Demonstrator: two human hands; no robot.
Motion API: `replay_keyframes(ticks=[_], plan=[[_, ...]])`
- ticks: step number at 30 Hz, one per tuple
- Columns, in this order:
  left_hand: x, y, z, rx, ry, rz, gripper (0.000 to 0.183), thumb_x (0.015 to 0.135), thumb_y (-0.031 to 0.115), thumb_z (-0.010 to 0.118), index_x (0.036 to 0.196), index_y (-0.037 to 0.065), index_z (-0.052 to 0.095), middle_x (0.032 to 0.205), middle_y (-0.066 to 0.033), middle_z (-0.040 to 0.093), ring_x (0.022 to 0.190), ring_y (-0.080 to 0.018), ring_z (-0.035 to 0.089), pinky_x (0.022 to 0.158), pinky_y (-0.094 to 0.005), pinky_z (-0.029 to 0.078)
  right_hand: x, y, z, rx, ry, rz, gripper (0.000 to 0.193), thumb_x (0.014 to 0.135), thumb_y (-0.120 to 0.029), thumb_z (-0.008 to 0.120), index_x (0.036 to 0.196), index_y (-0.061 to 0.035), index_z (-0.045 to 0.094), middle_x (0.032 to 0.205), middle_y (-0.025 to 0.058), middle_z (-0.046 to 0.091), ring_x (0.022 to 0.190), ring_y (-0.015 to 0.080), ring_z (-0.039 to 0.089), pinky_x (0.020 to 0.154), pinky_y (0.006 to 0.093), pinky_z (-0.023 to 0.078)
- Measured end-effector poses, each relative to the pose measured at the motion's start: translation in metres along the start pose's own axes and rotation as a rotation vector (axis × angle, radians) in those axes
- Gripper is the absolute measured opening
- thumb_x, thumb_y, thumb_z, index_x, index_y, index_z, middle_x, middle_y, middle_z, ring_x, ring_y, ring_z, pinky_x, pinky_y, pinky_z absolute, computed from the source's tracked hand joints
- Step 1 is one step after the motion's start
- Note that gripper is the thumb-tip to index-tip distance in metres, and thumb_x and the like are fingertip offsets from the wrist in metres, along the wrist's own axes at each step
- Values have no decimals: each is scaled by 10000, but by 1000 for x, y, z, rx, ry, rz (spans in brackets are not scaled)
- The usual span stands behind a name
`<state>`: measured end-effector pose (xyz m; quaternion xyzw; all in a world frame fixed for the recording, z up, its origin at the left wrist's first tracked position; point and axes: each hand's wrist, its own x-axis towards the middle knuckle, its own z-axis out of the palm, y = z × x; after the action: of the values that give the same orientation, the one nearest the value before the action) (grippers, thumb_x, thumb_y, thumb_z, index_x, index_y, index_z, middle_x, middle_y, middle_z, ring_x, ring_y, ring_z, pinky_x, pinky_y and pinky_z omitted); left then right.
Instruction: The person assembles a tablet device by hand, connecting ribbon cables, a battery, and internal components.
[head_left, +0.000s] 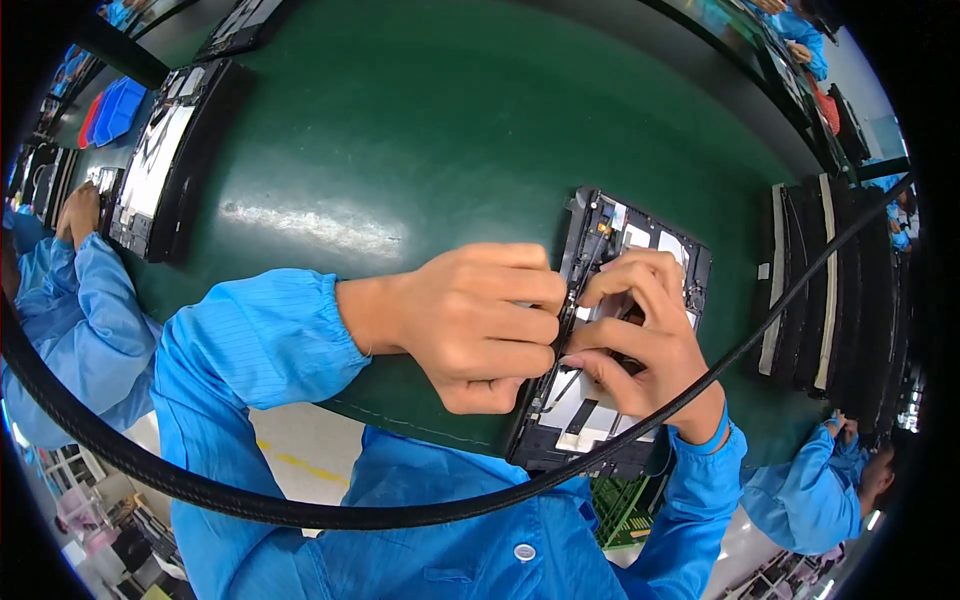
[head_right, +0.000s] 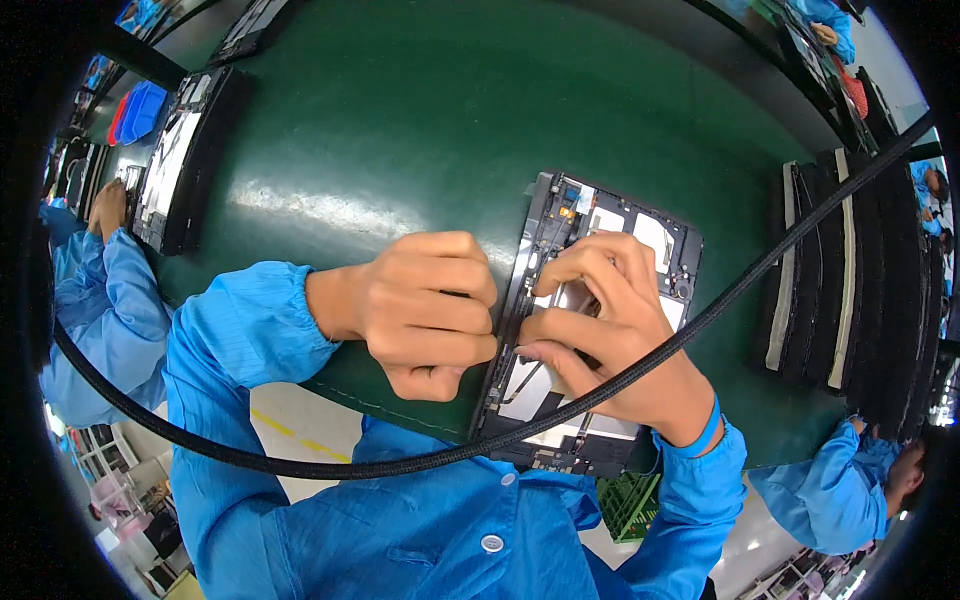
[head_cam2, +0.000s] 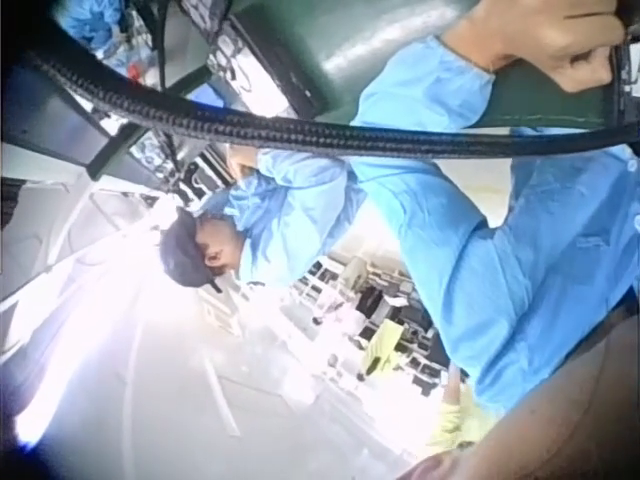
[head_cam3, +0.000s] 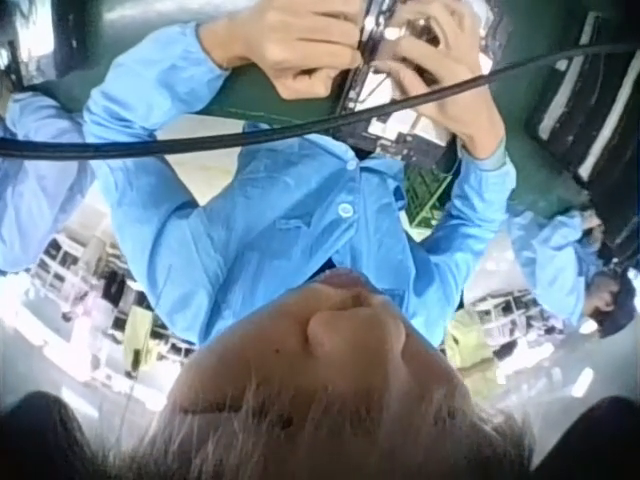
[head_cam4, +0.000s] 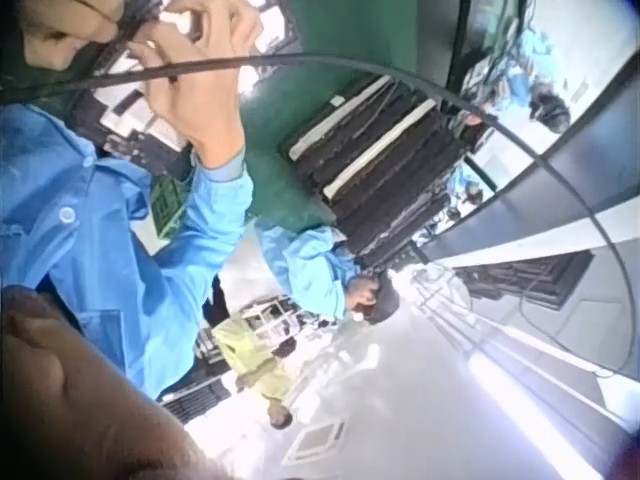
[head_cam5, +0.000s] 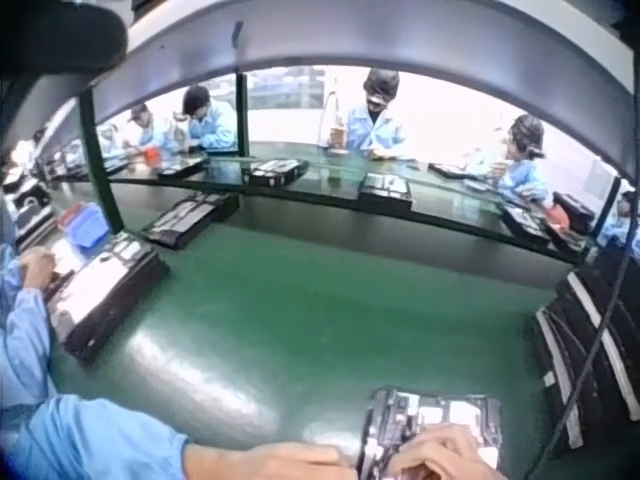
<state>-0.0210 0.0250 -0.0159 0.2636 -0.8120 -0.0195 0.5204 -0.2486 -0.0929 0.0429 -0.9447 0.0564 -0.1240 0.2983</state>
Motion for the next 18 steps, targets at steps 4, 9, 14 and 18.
replay_keyframes(ticks=[4,9,14,18], plan=[[0,-2,1,-20,15,-3,134,620,104,693,701,69,592,746,-55,516,744,-280,568,622,-408,420,8,-2,-1,28,-54,20,217,748,-128,879,942,-132,783,1124,62,607,1192,338,555,1078,511,418],[1,-2,0,-21,10,-15,125,618,98,692,708,71,609,747,-50,537,743,-271,567,619,-406,415,11,-6,-2,-37,-89,16,247,723,-127,877,946,-137,771,1077,58,576,1179,342,555,1111,529,386],[4,-3,0,-23,-15,-21,126,618,97,694,727,66,638,749,-48,541,743,-270,569,619,-405,419,13,-4,0,-32,-69,-23,243,706,-35,830,913,-130,743,1022,58,537,1137,334,552,1108,533,388],[4,-2,1,-37,-22,-17,122,624,102,692,731,67,644,745,-48,540,747,-270,576,621,-404,424,14,-4,0,-56,-102,-47,264,686,35,776,892,-120,720,978,60,508,1092,328,550,1136,548,398]])
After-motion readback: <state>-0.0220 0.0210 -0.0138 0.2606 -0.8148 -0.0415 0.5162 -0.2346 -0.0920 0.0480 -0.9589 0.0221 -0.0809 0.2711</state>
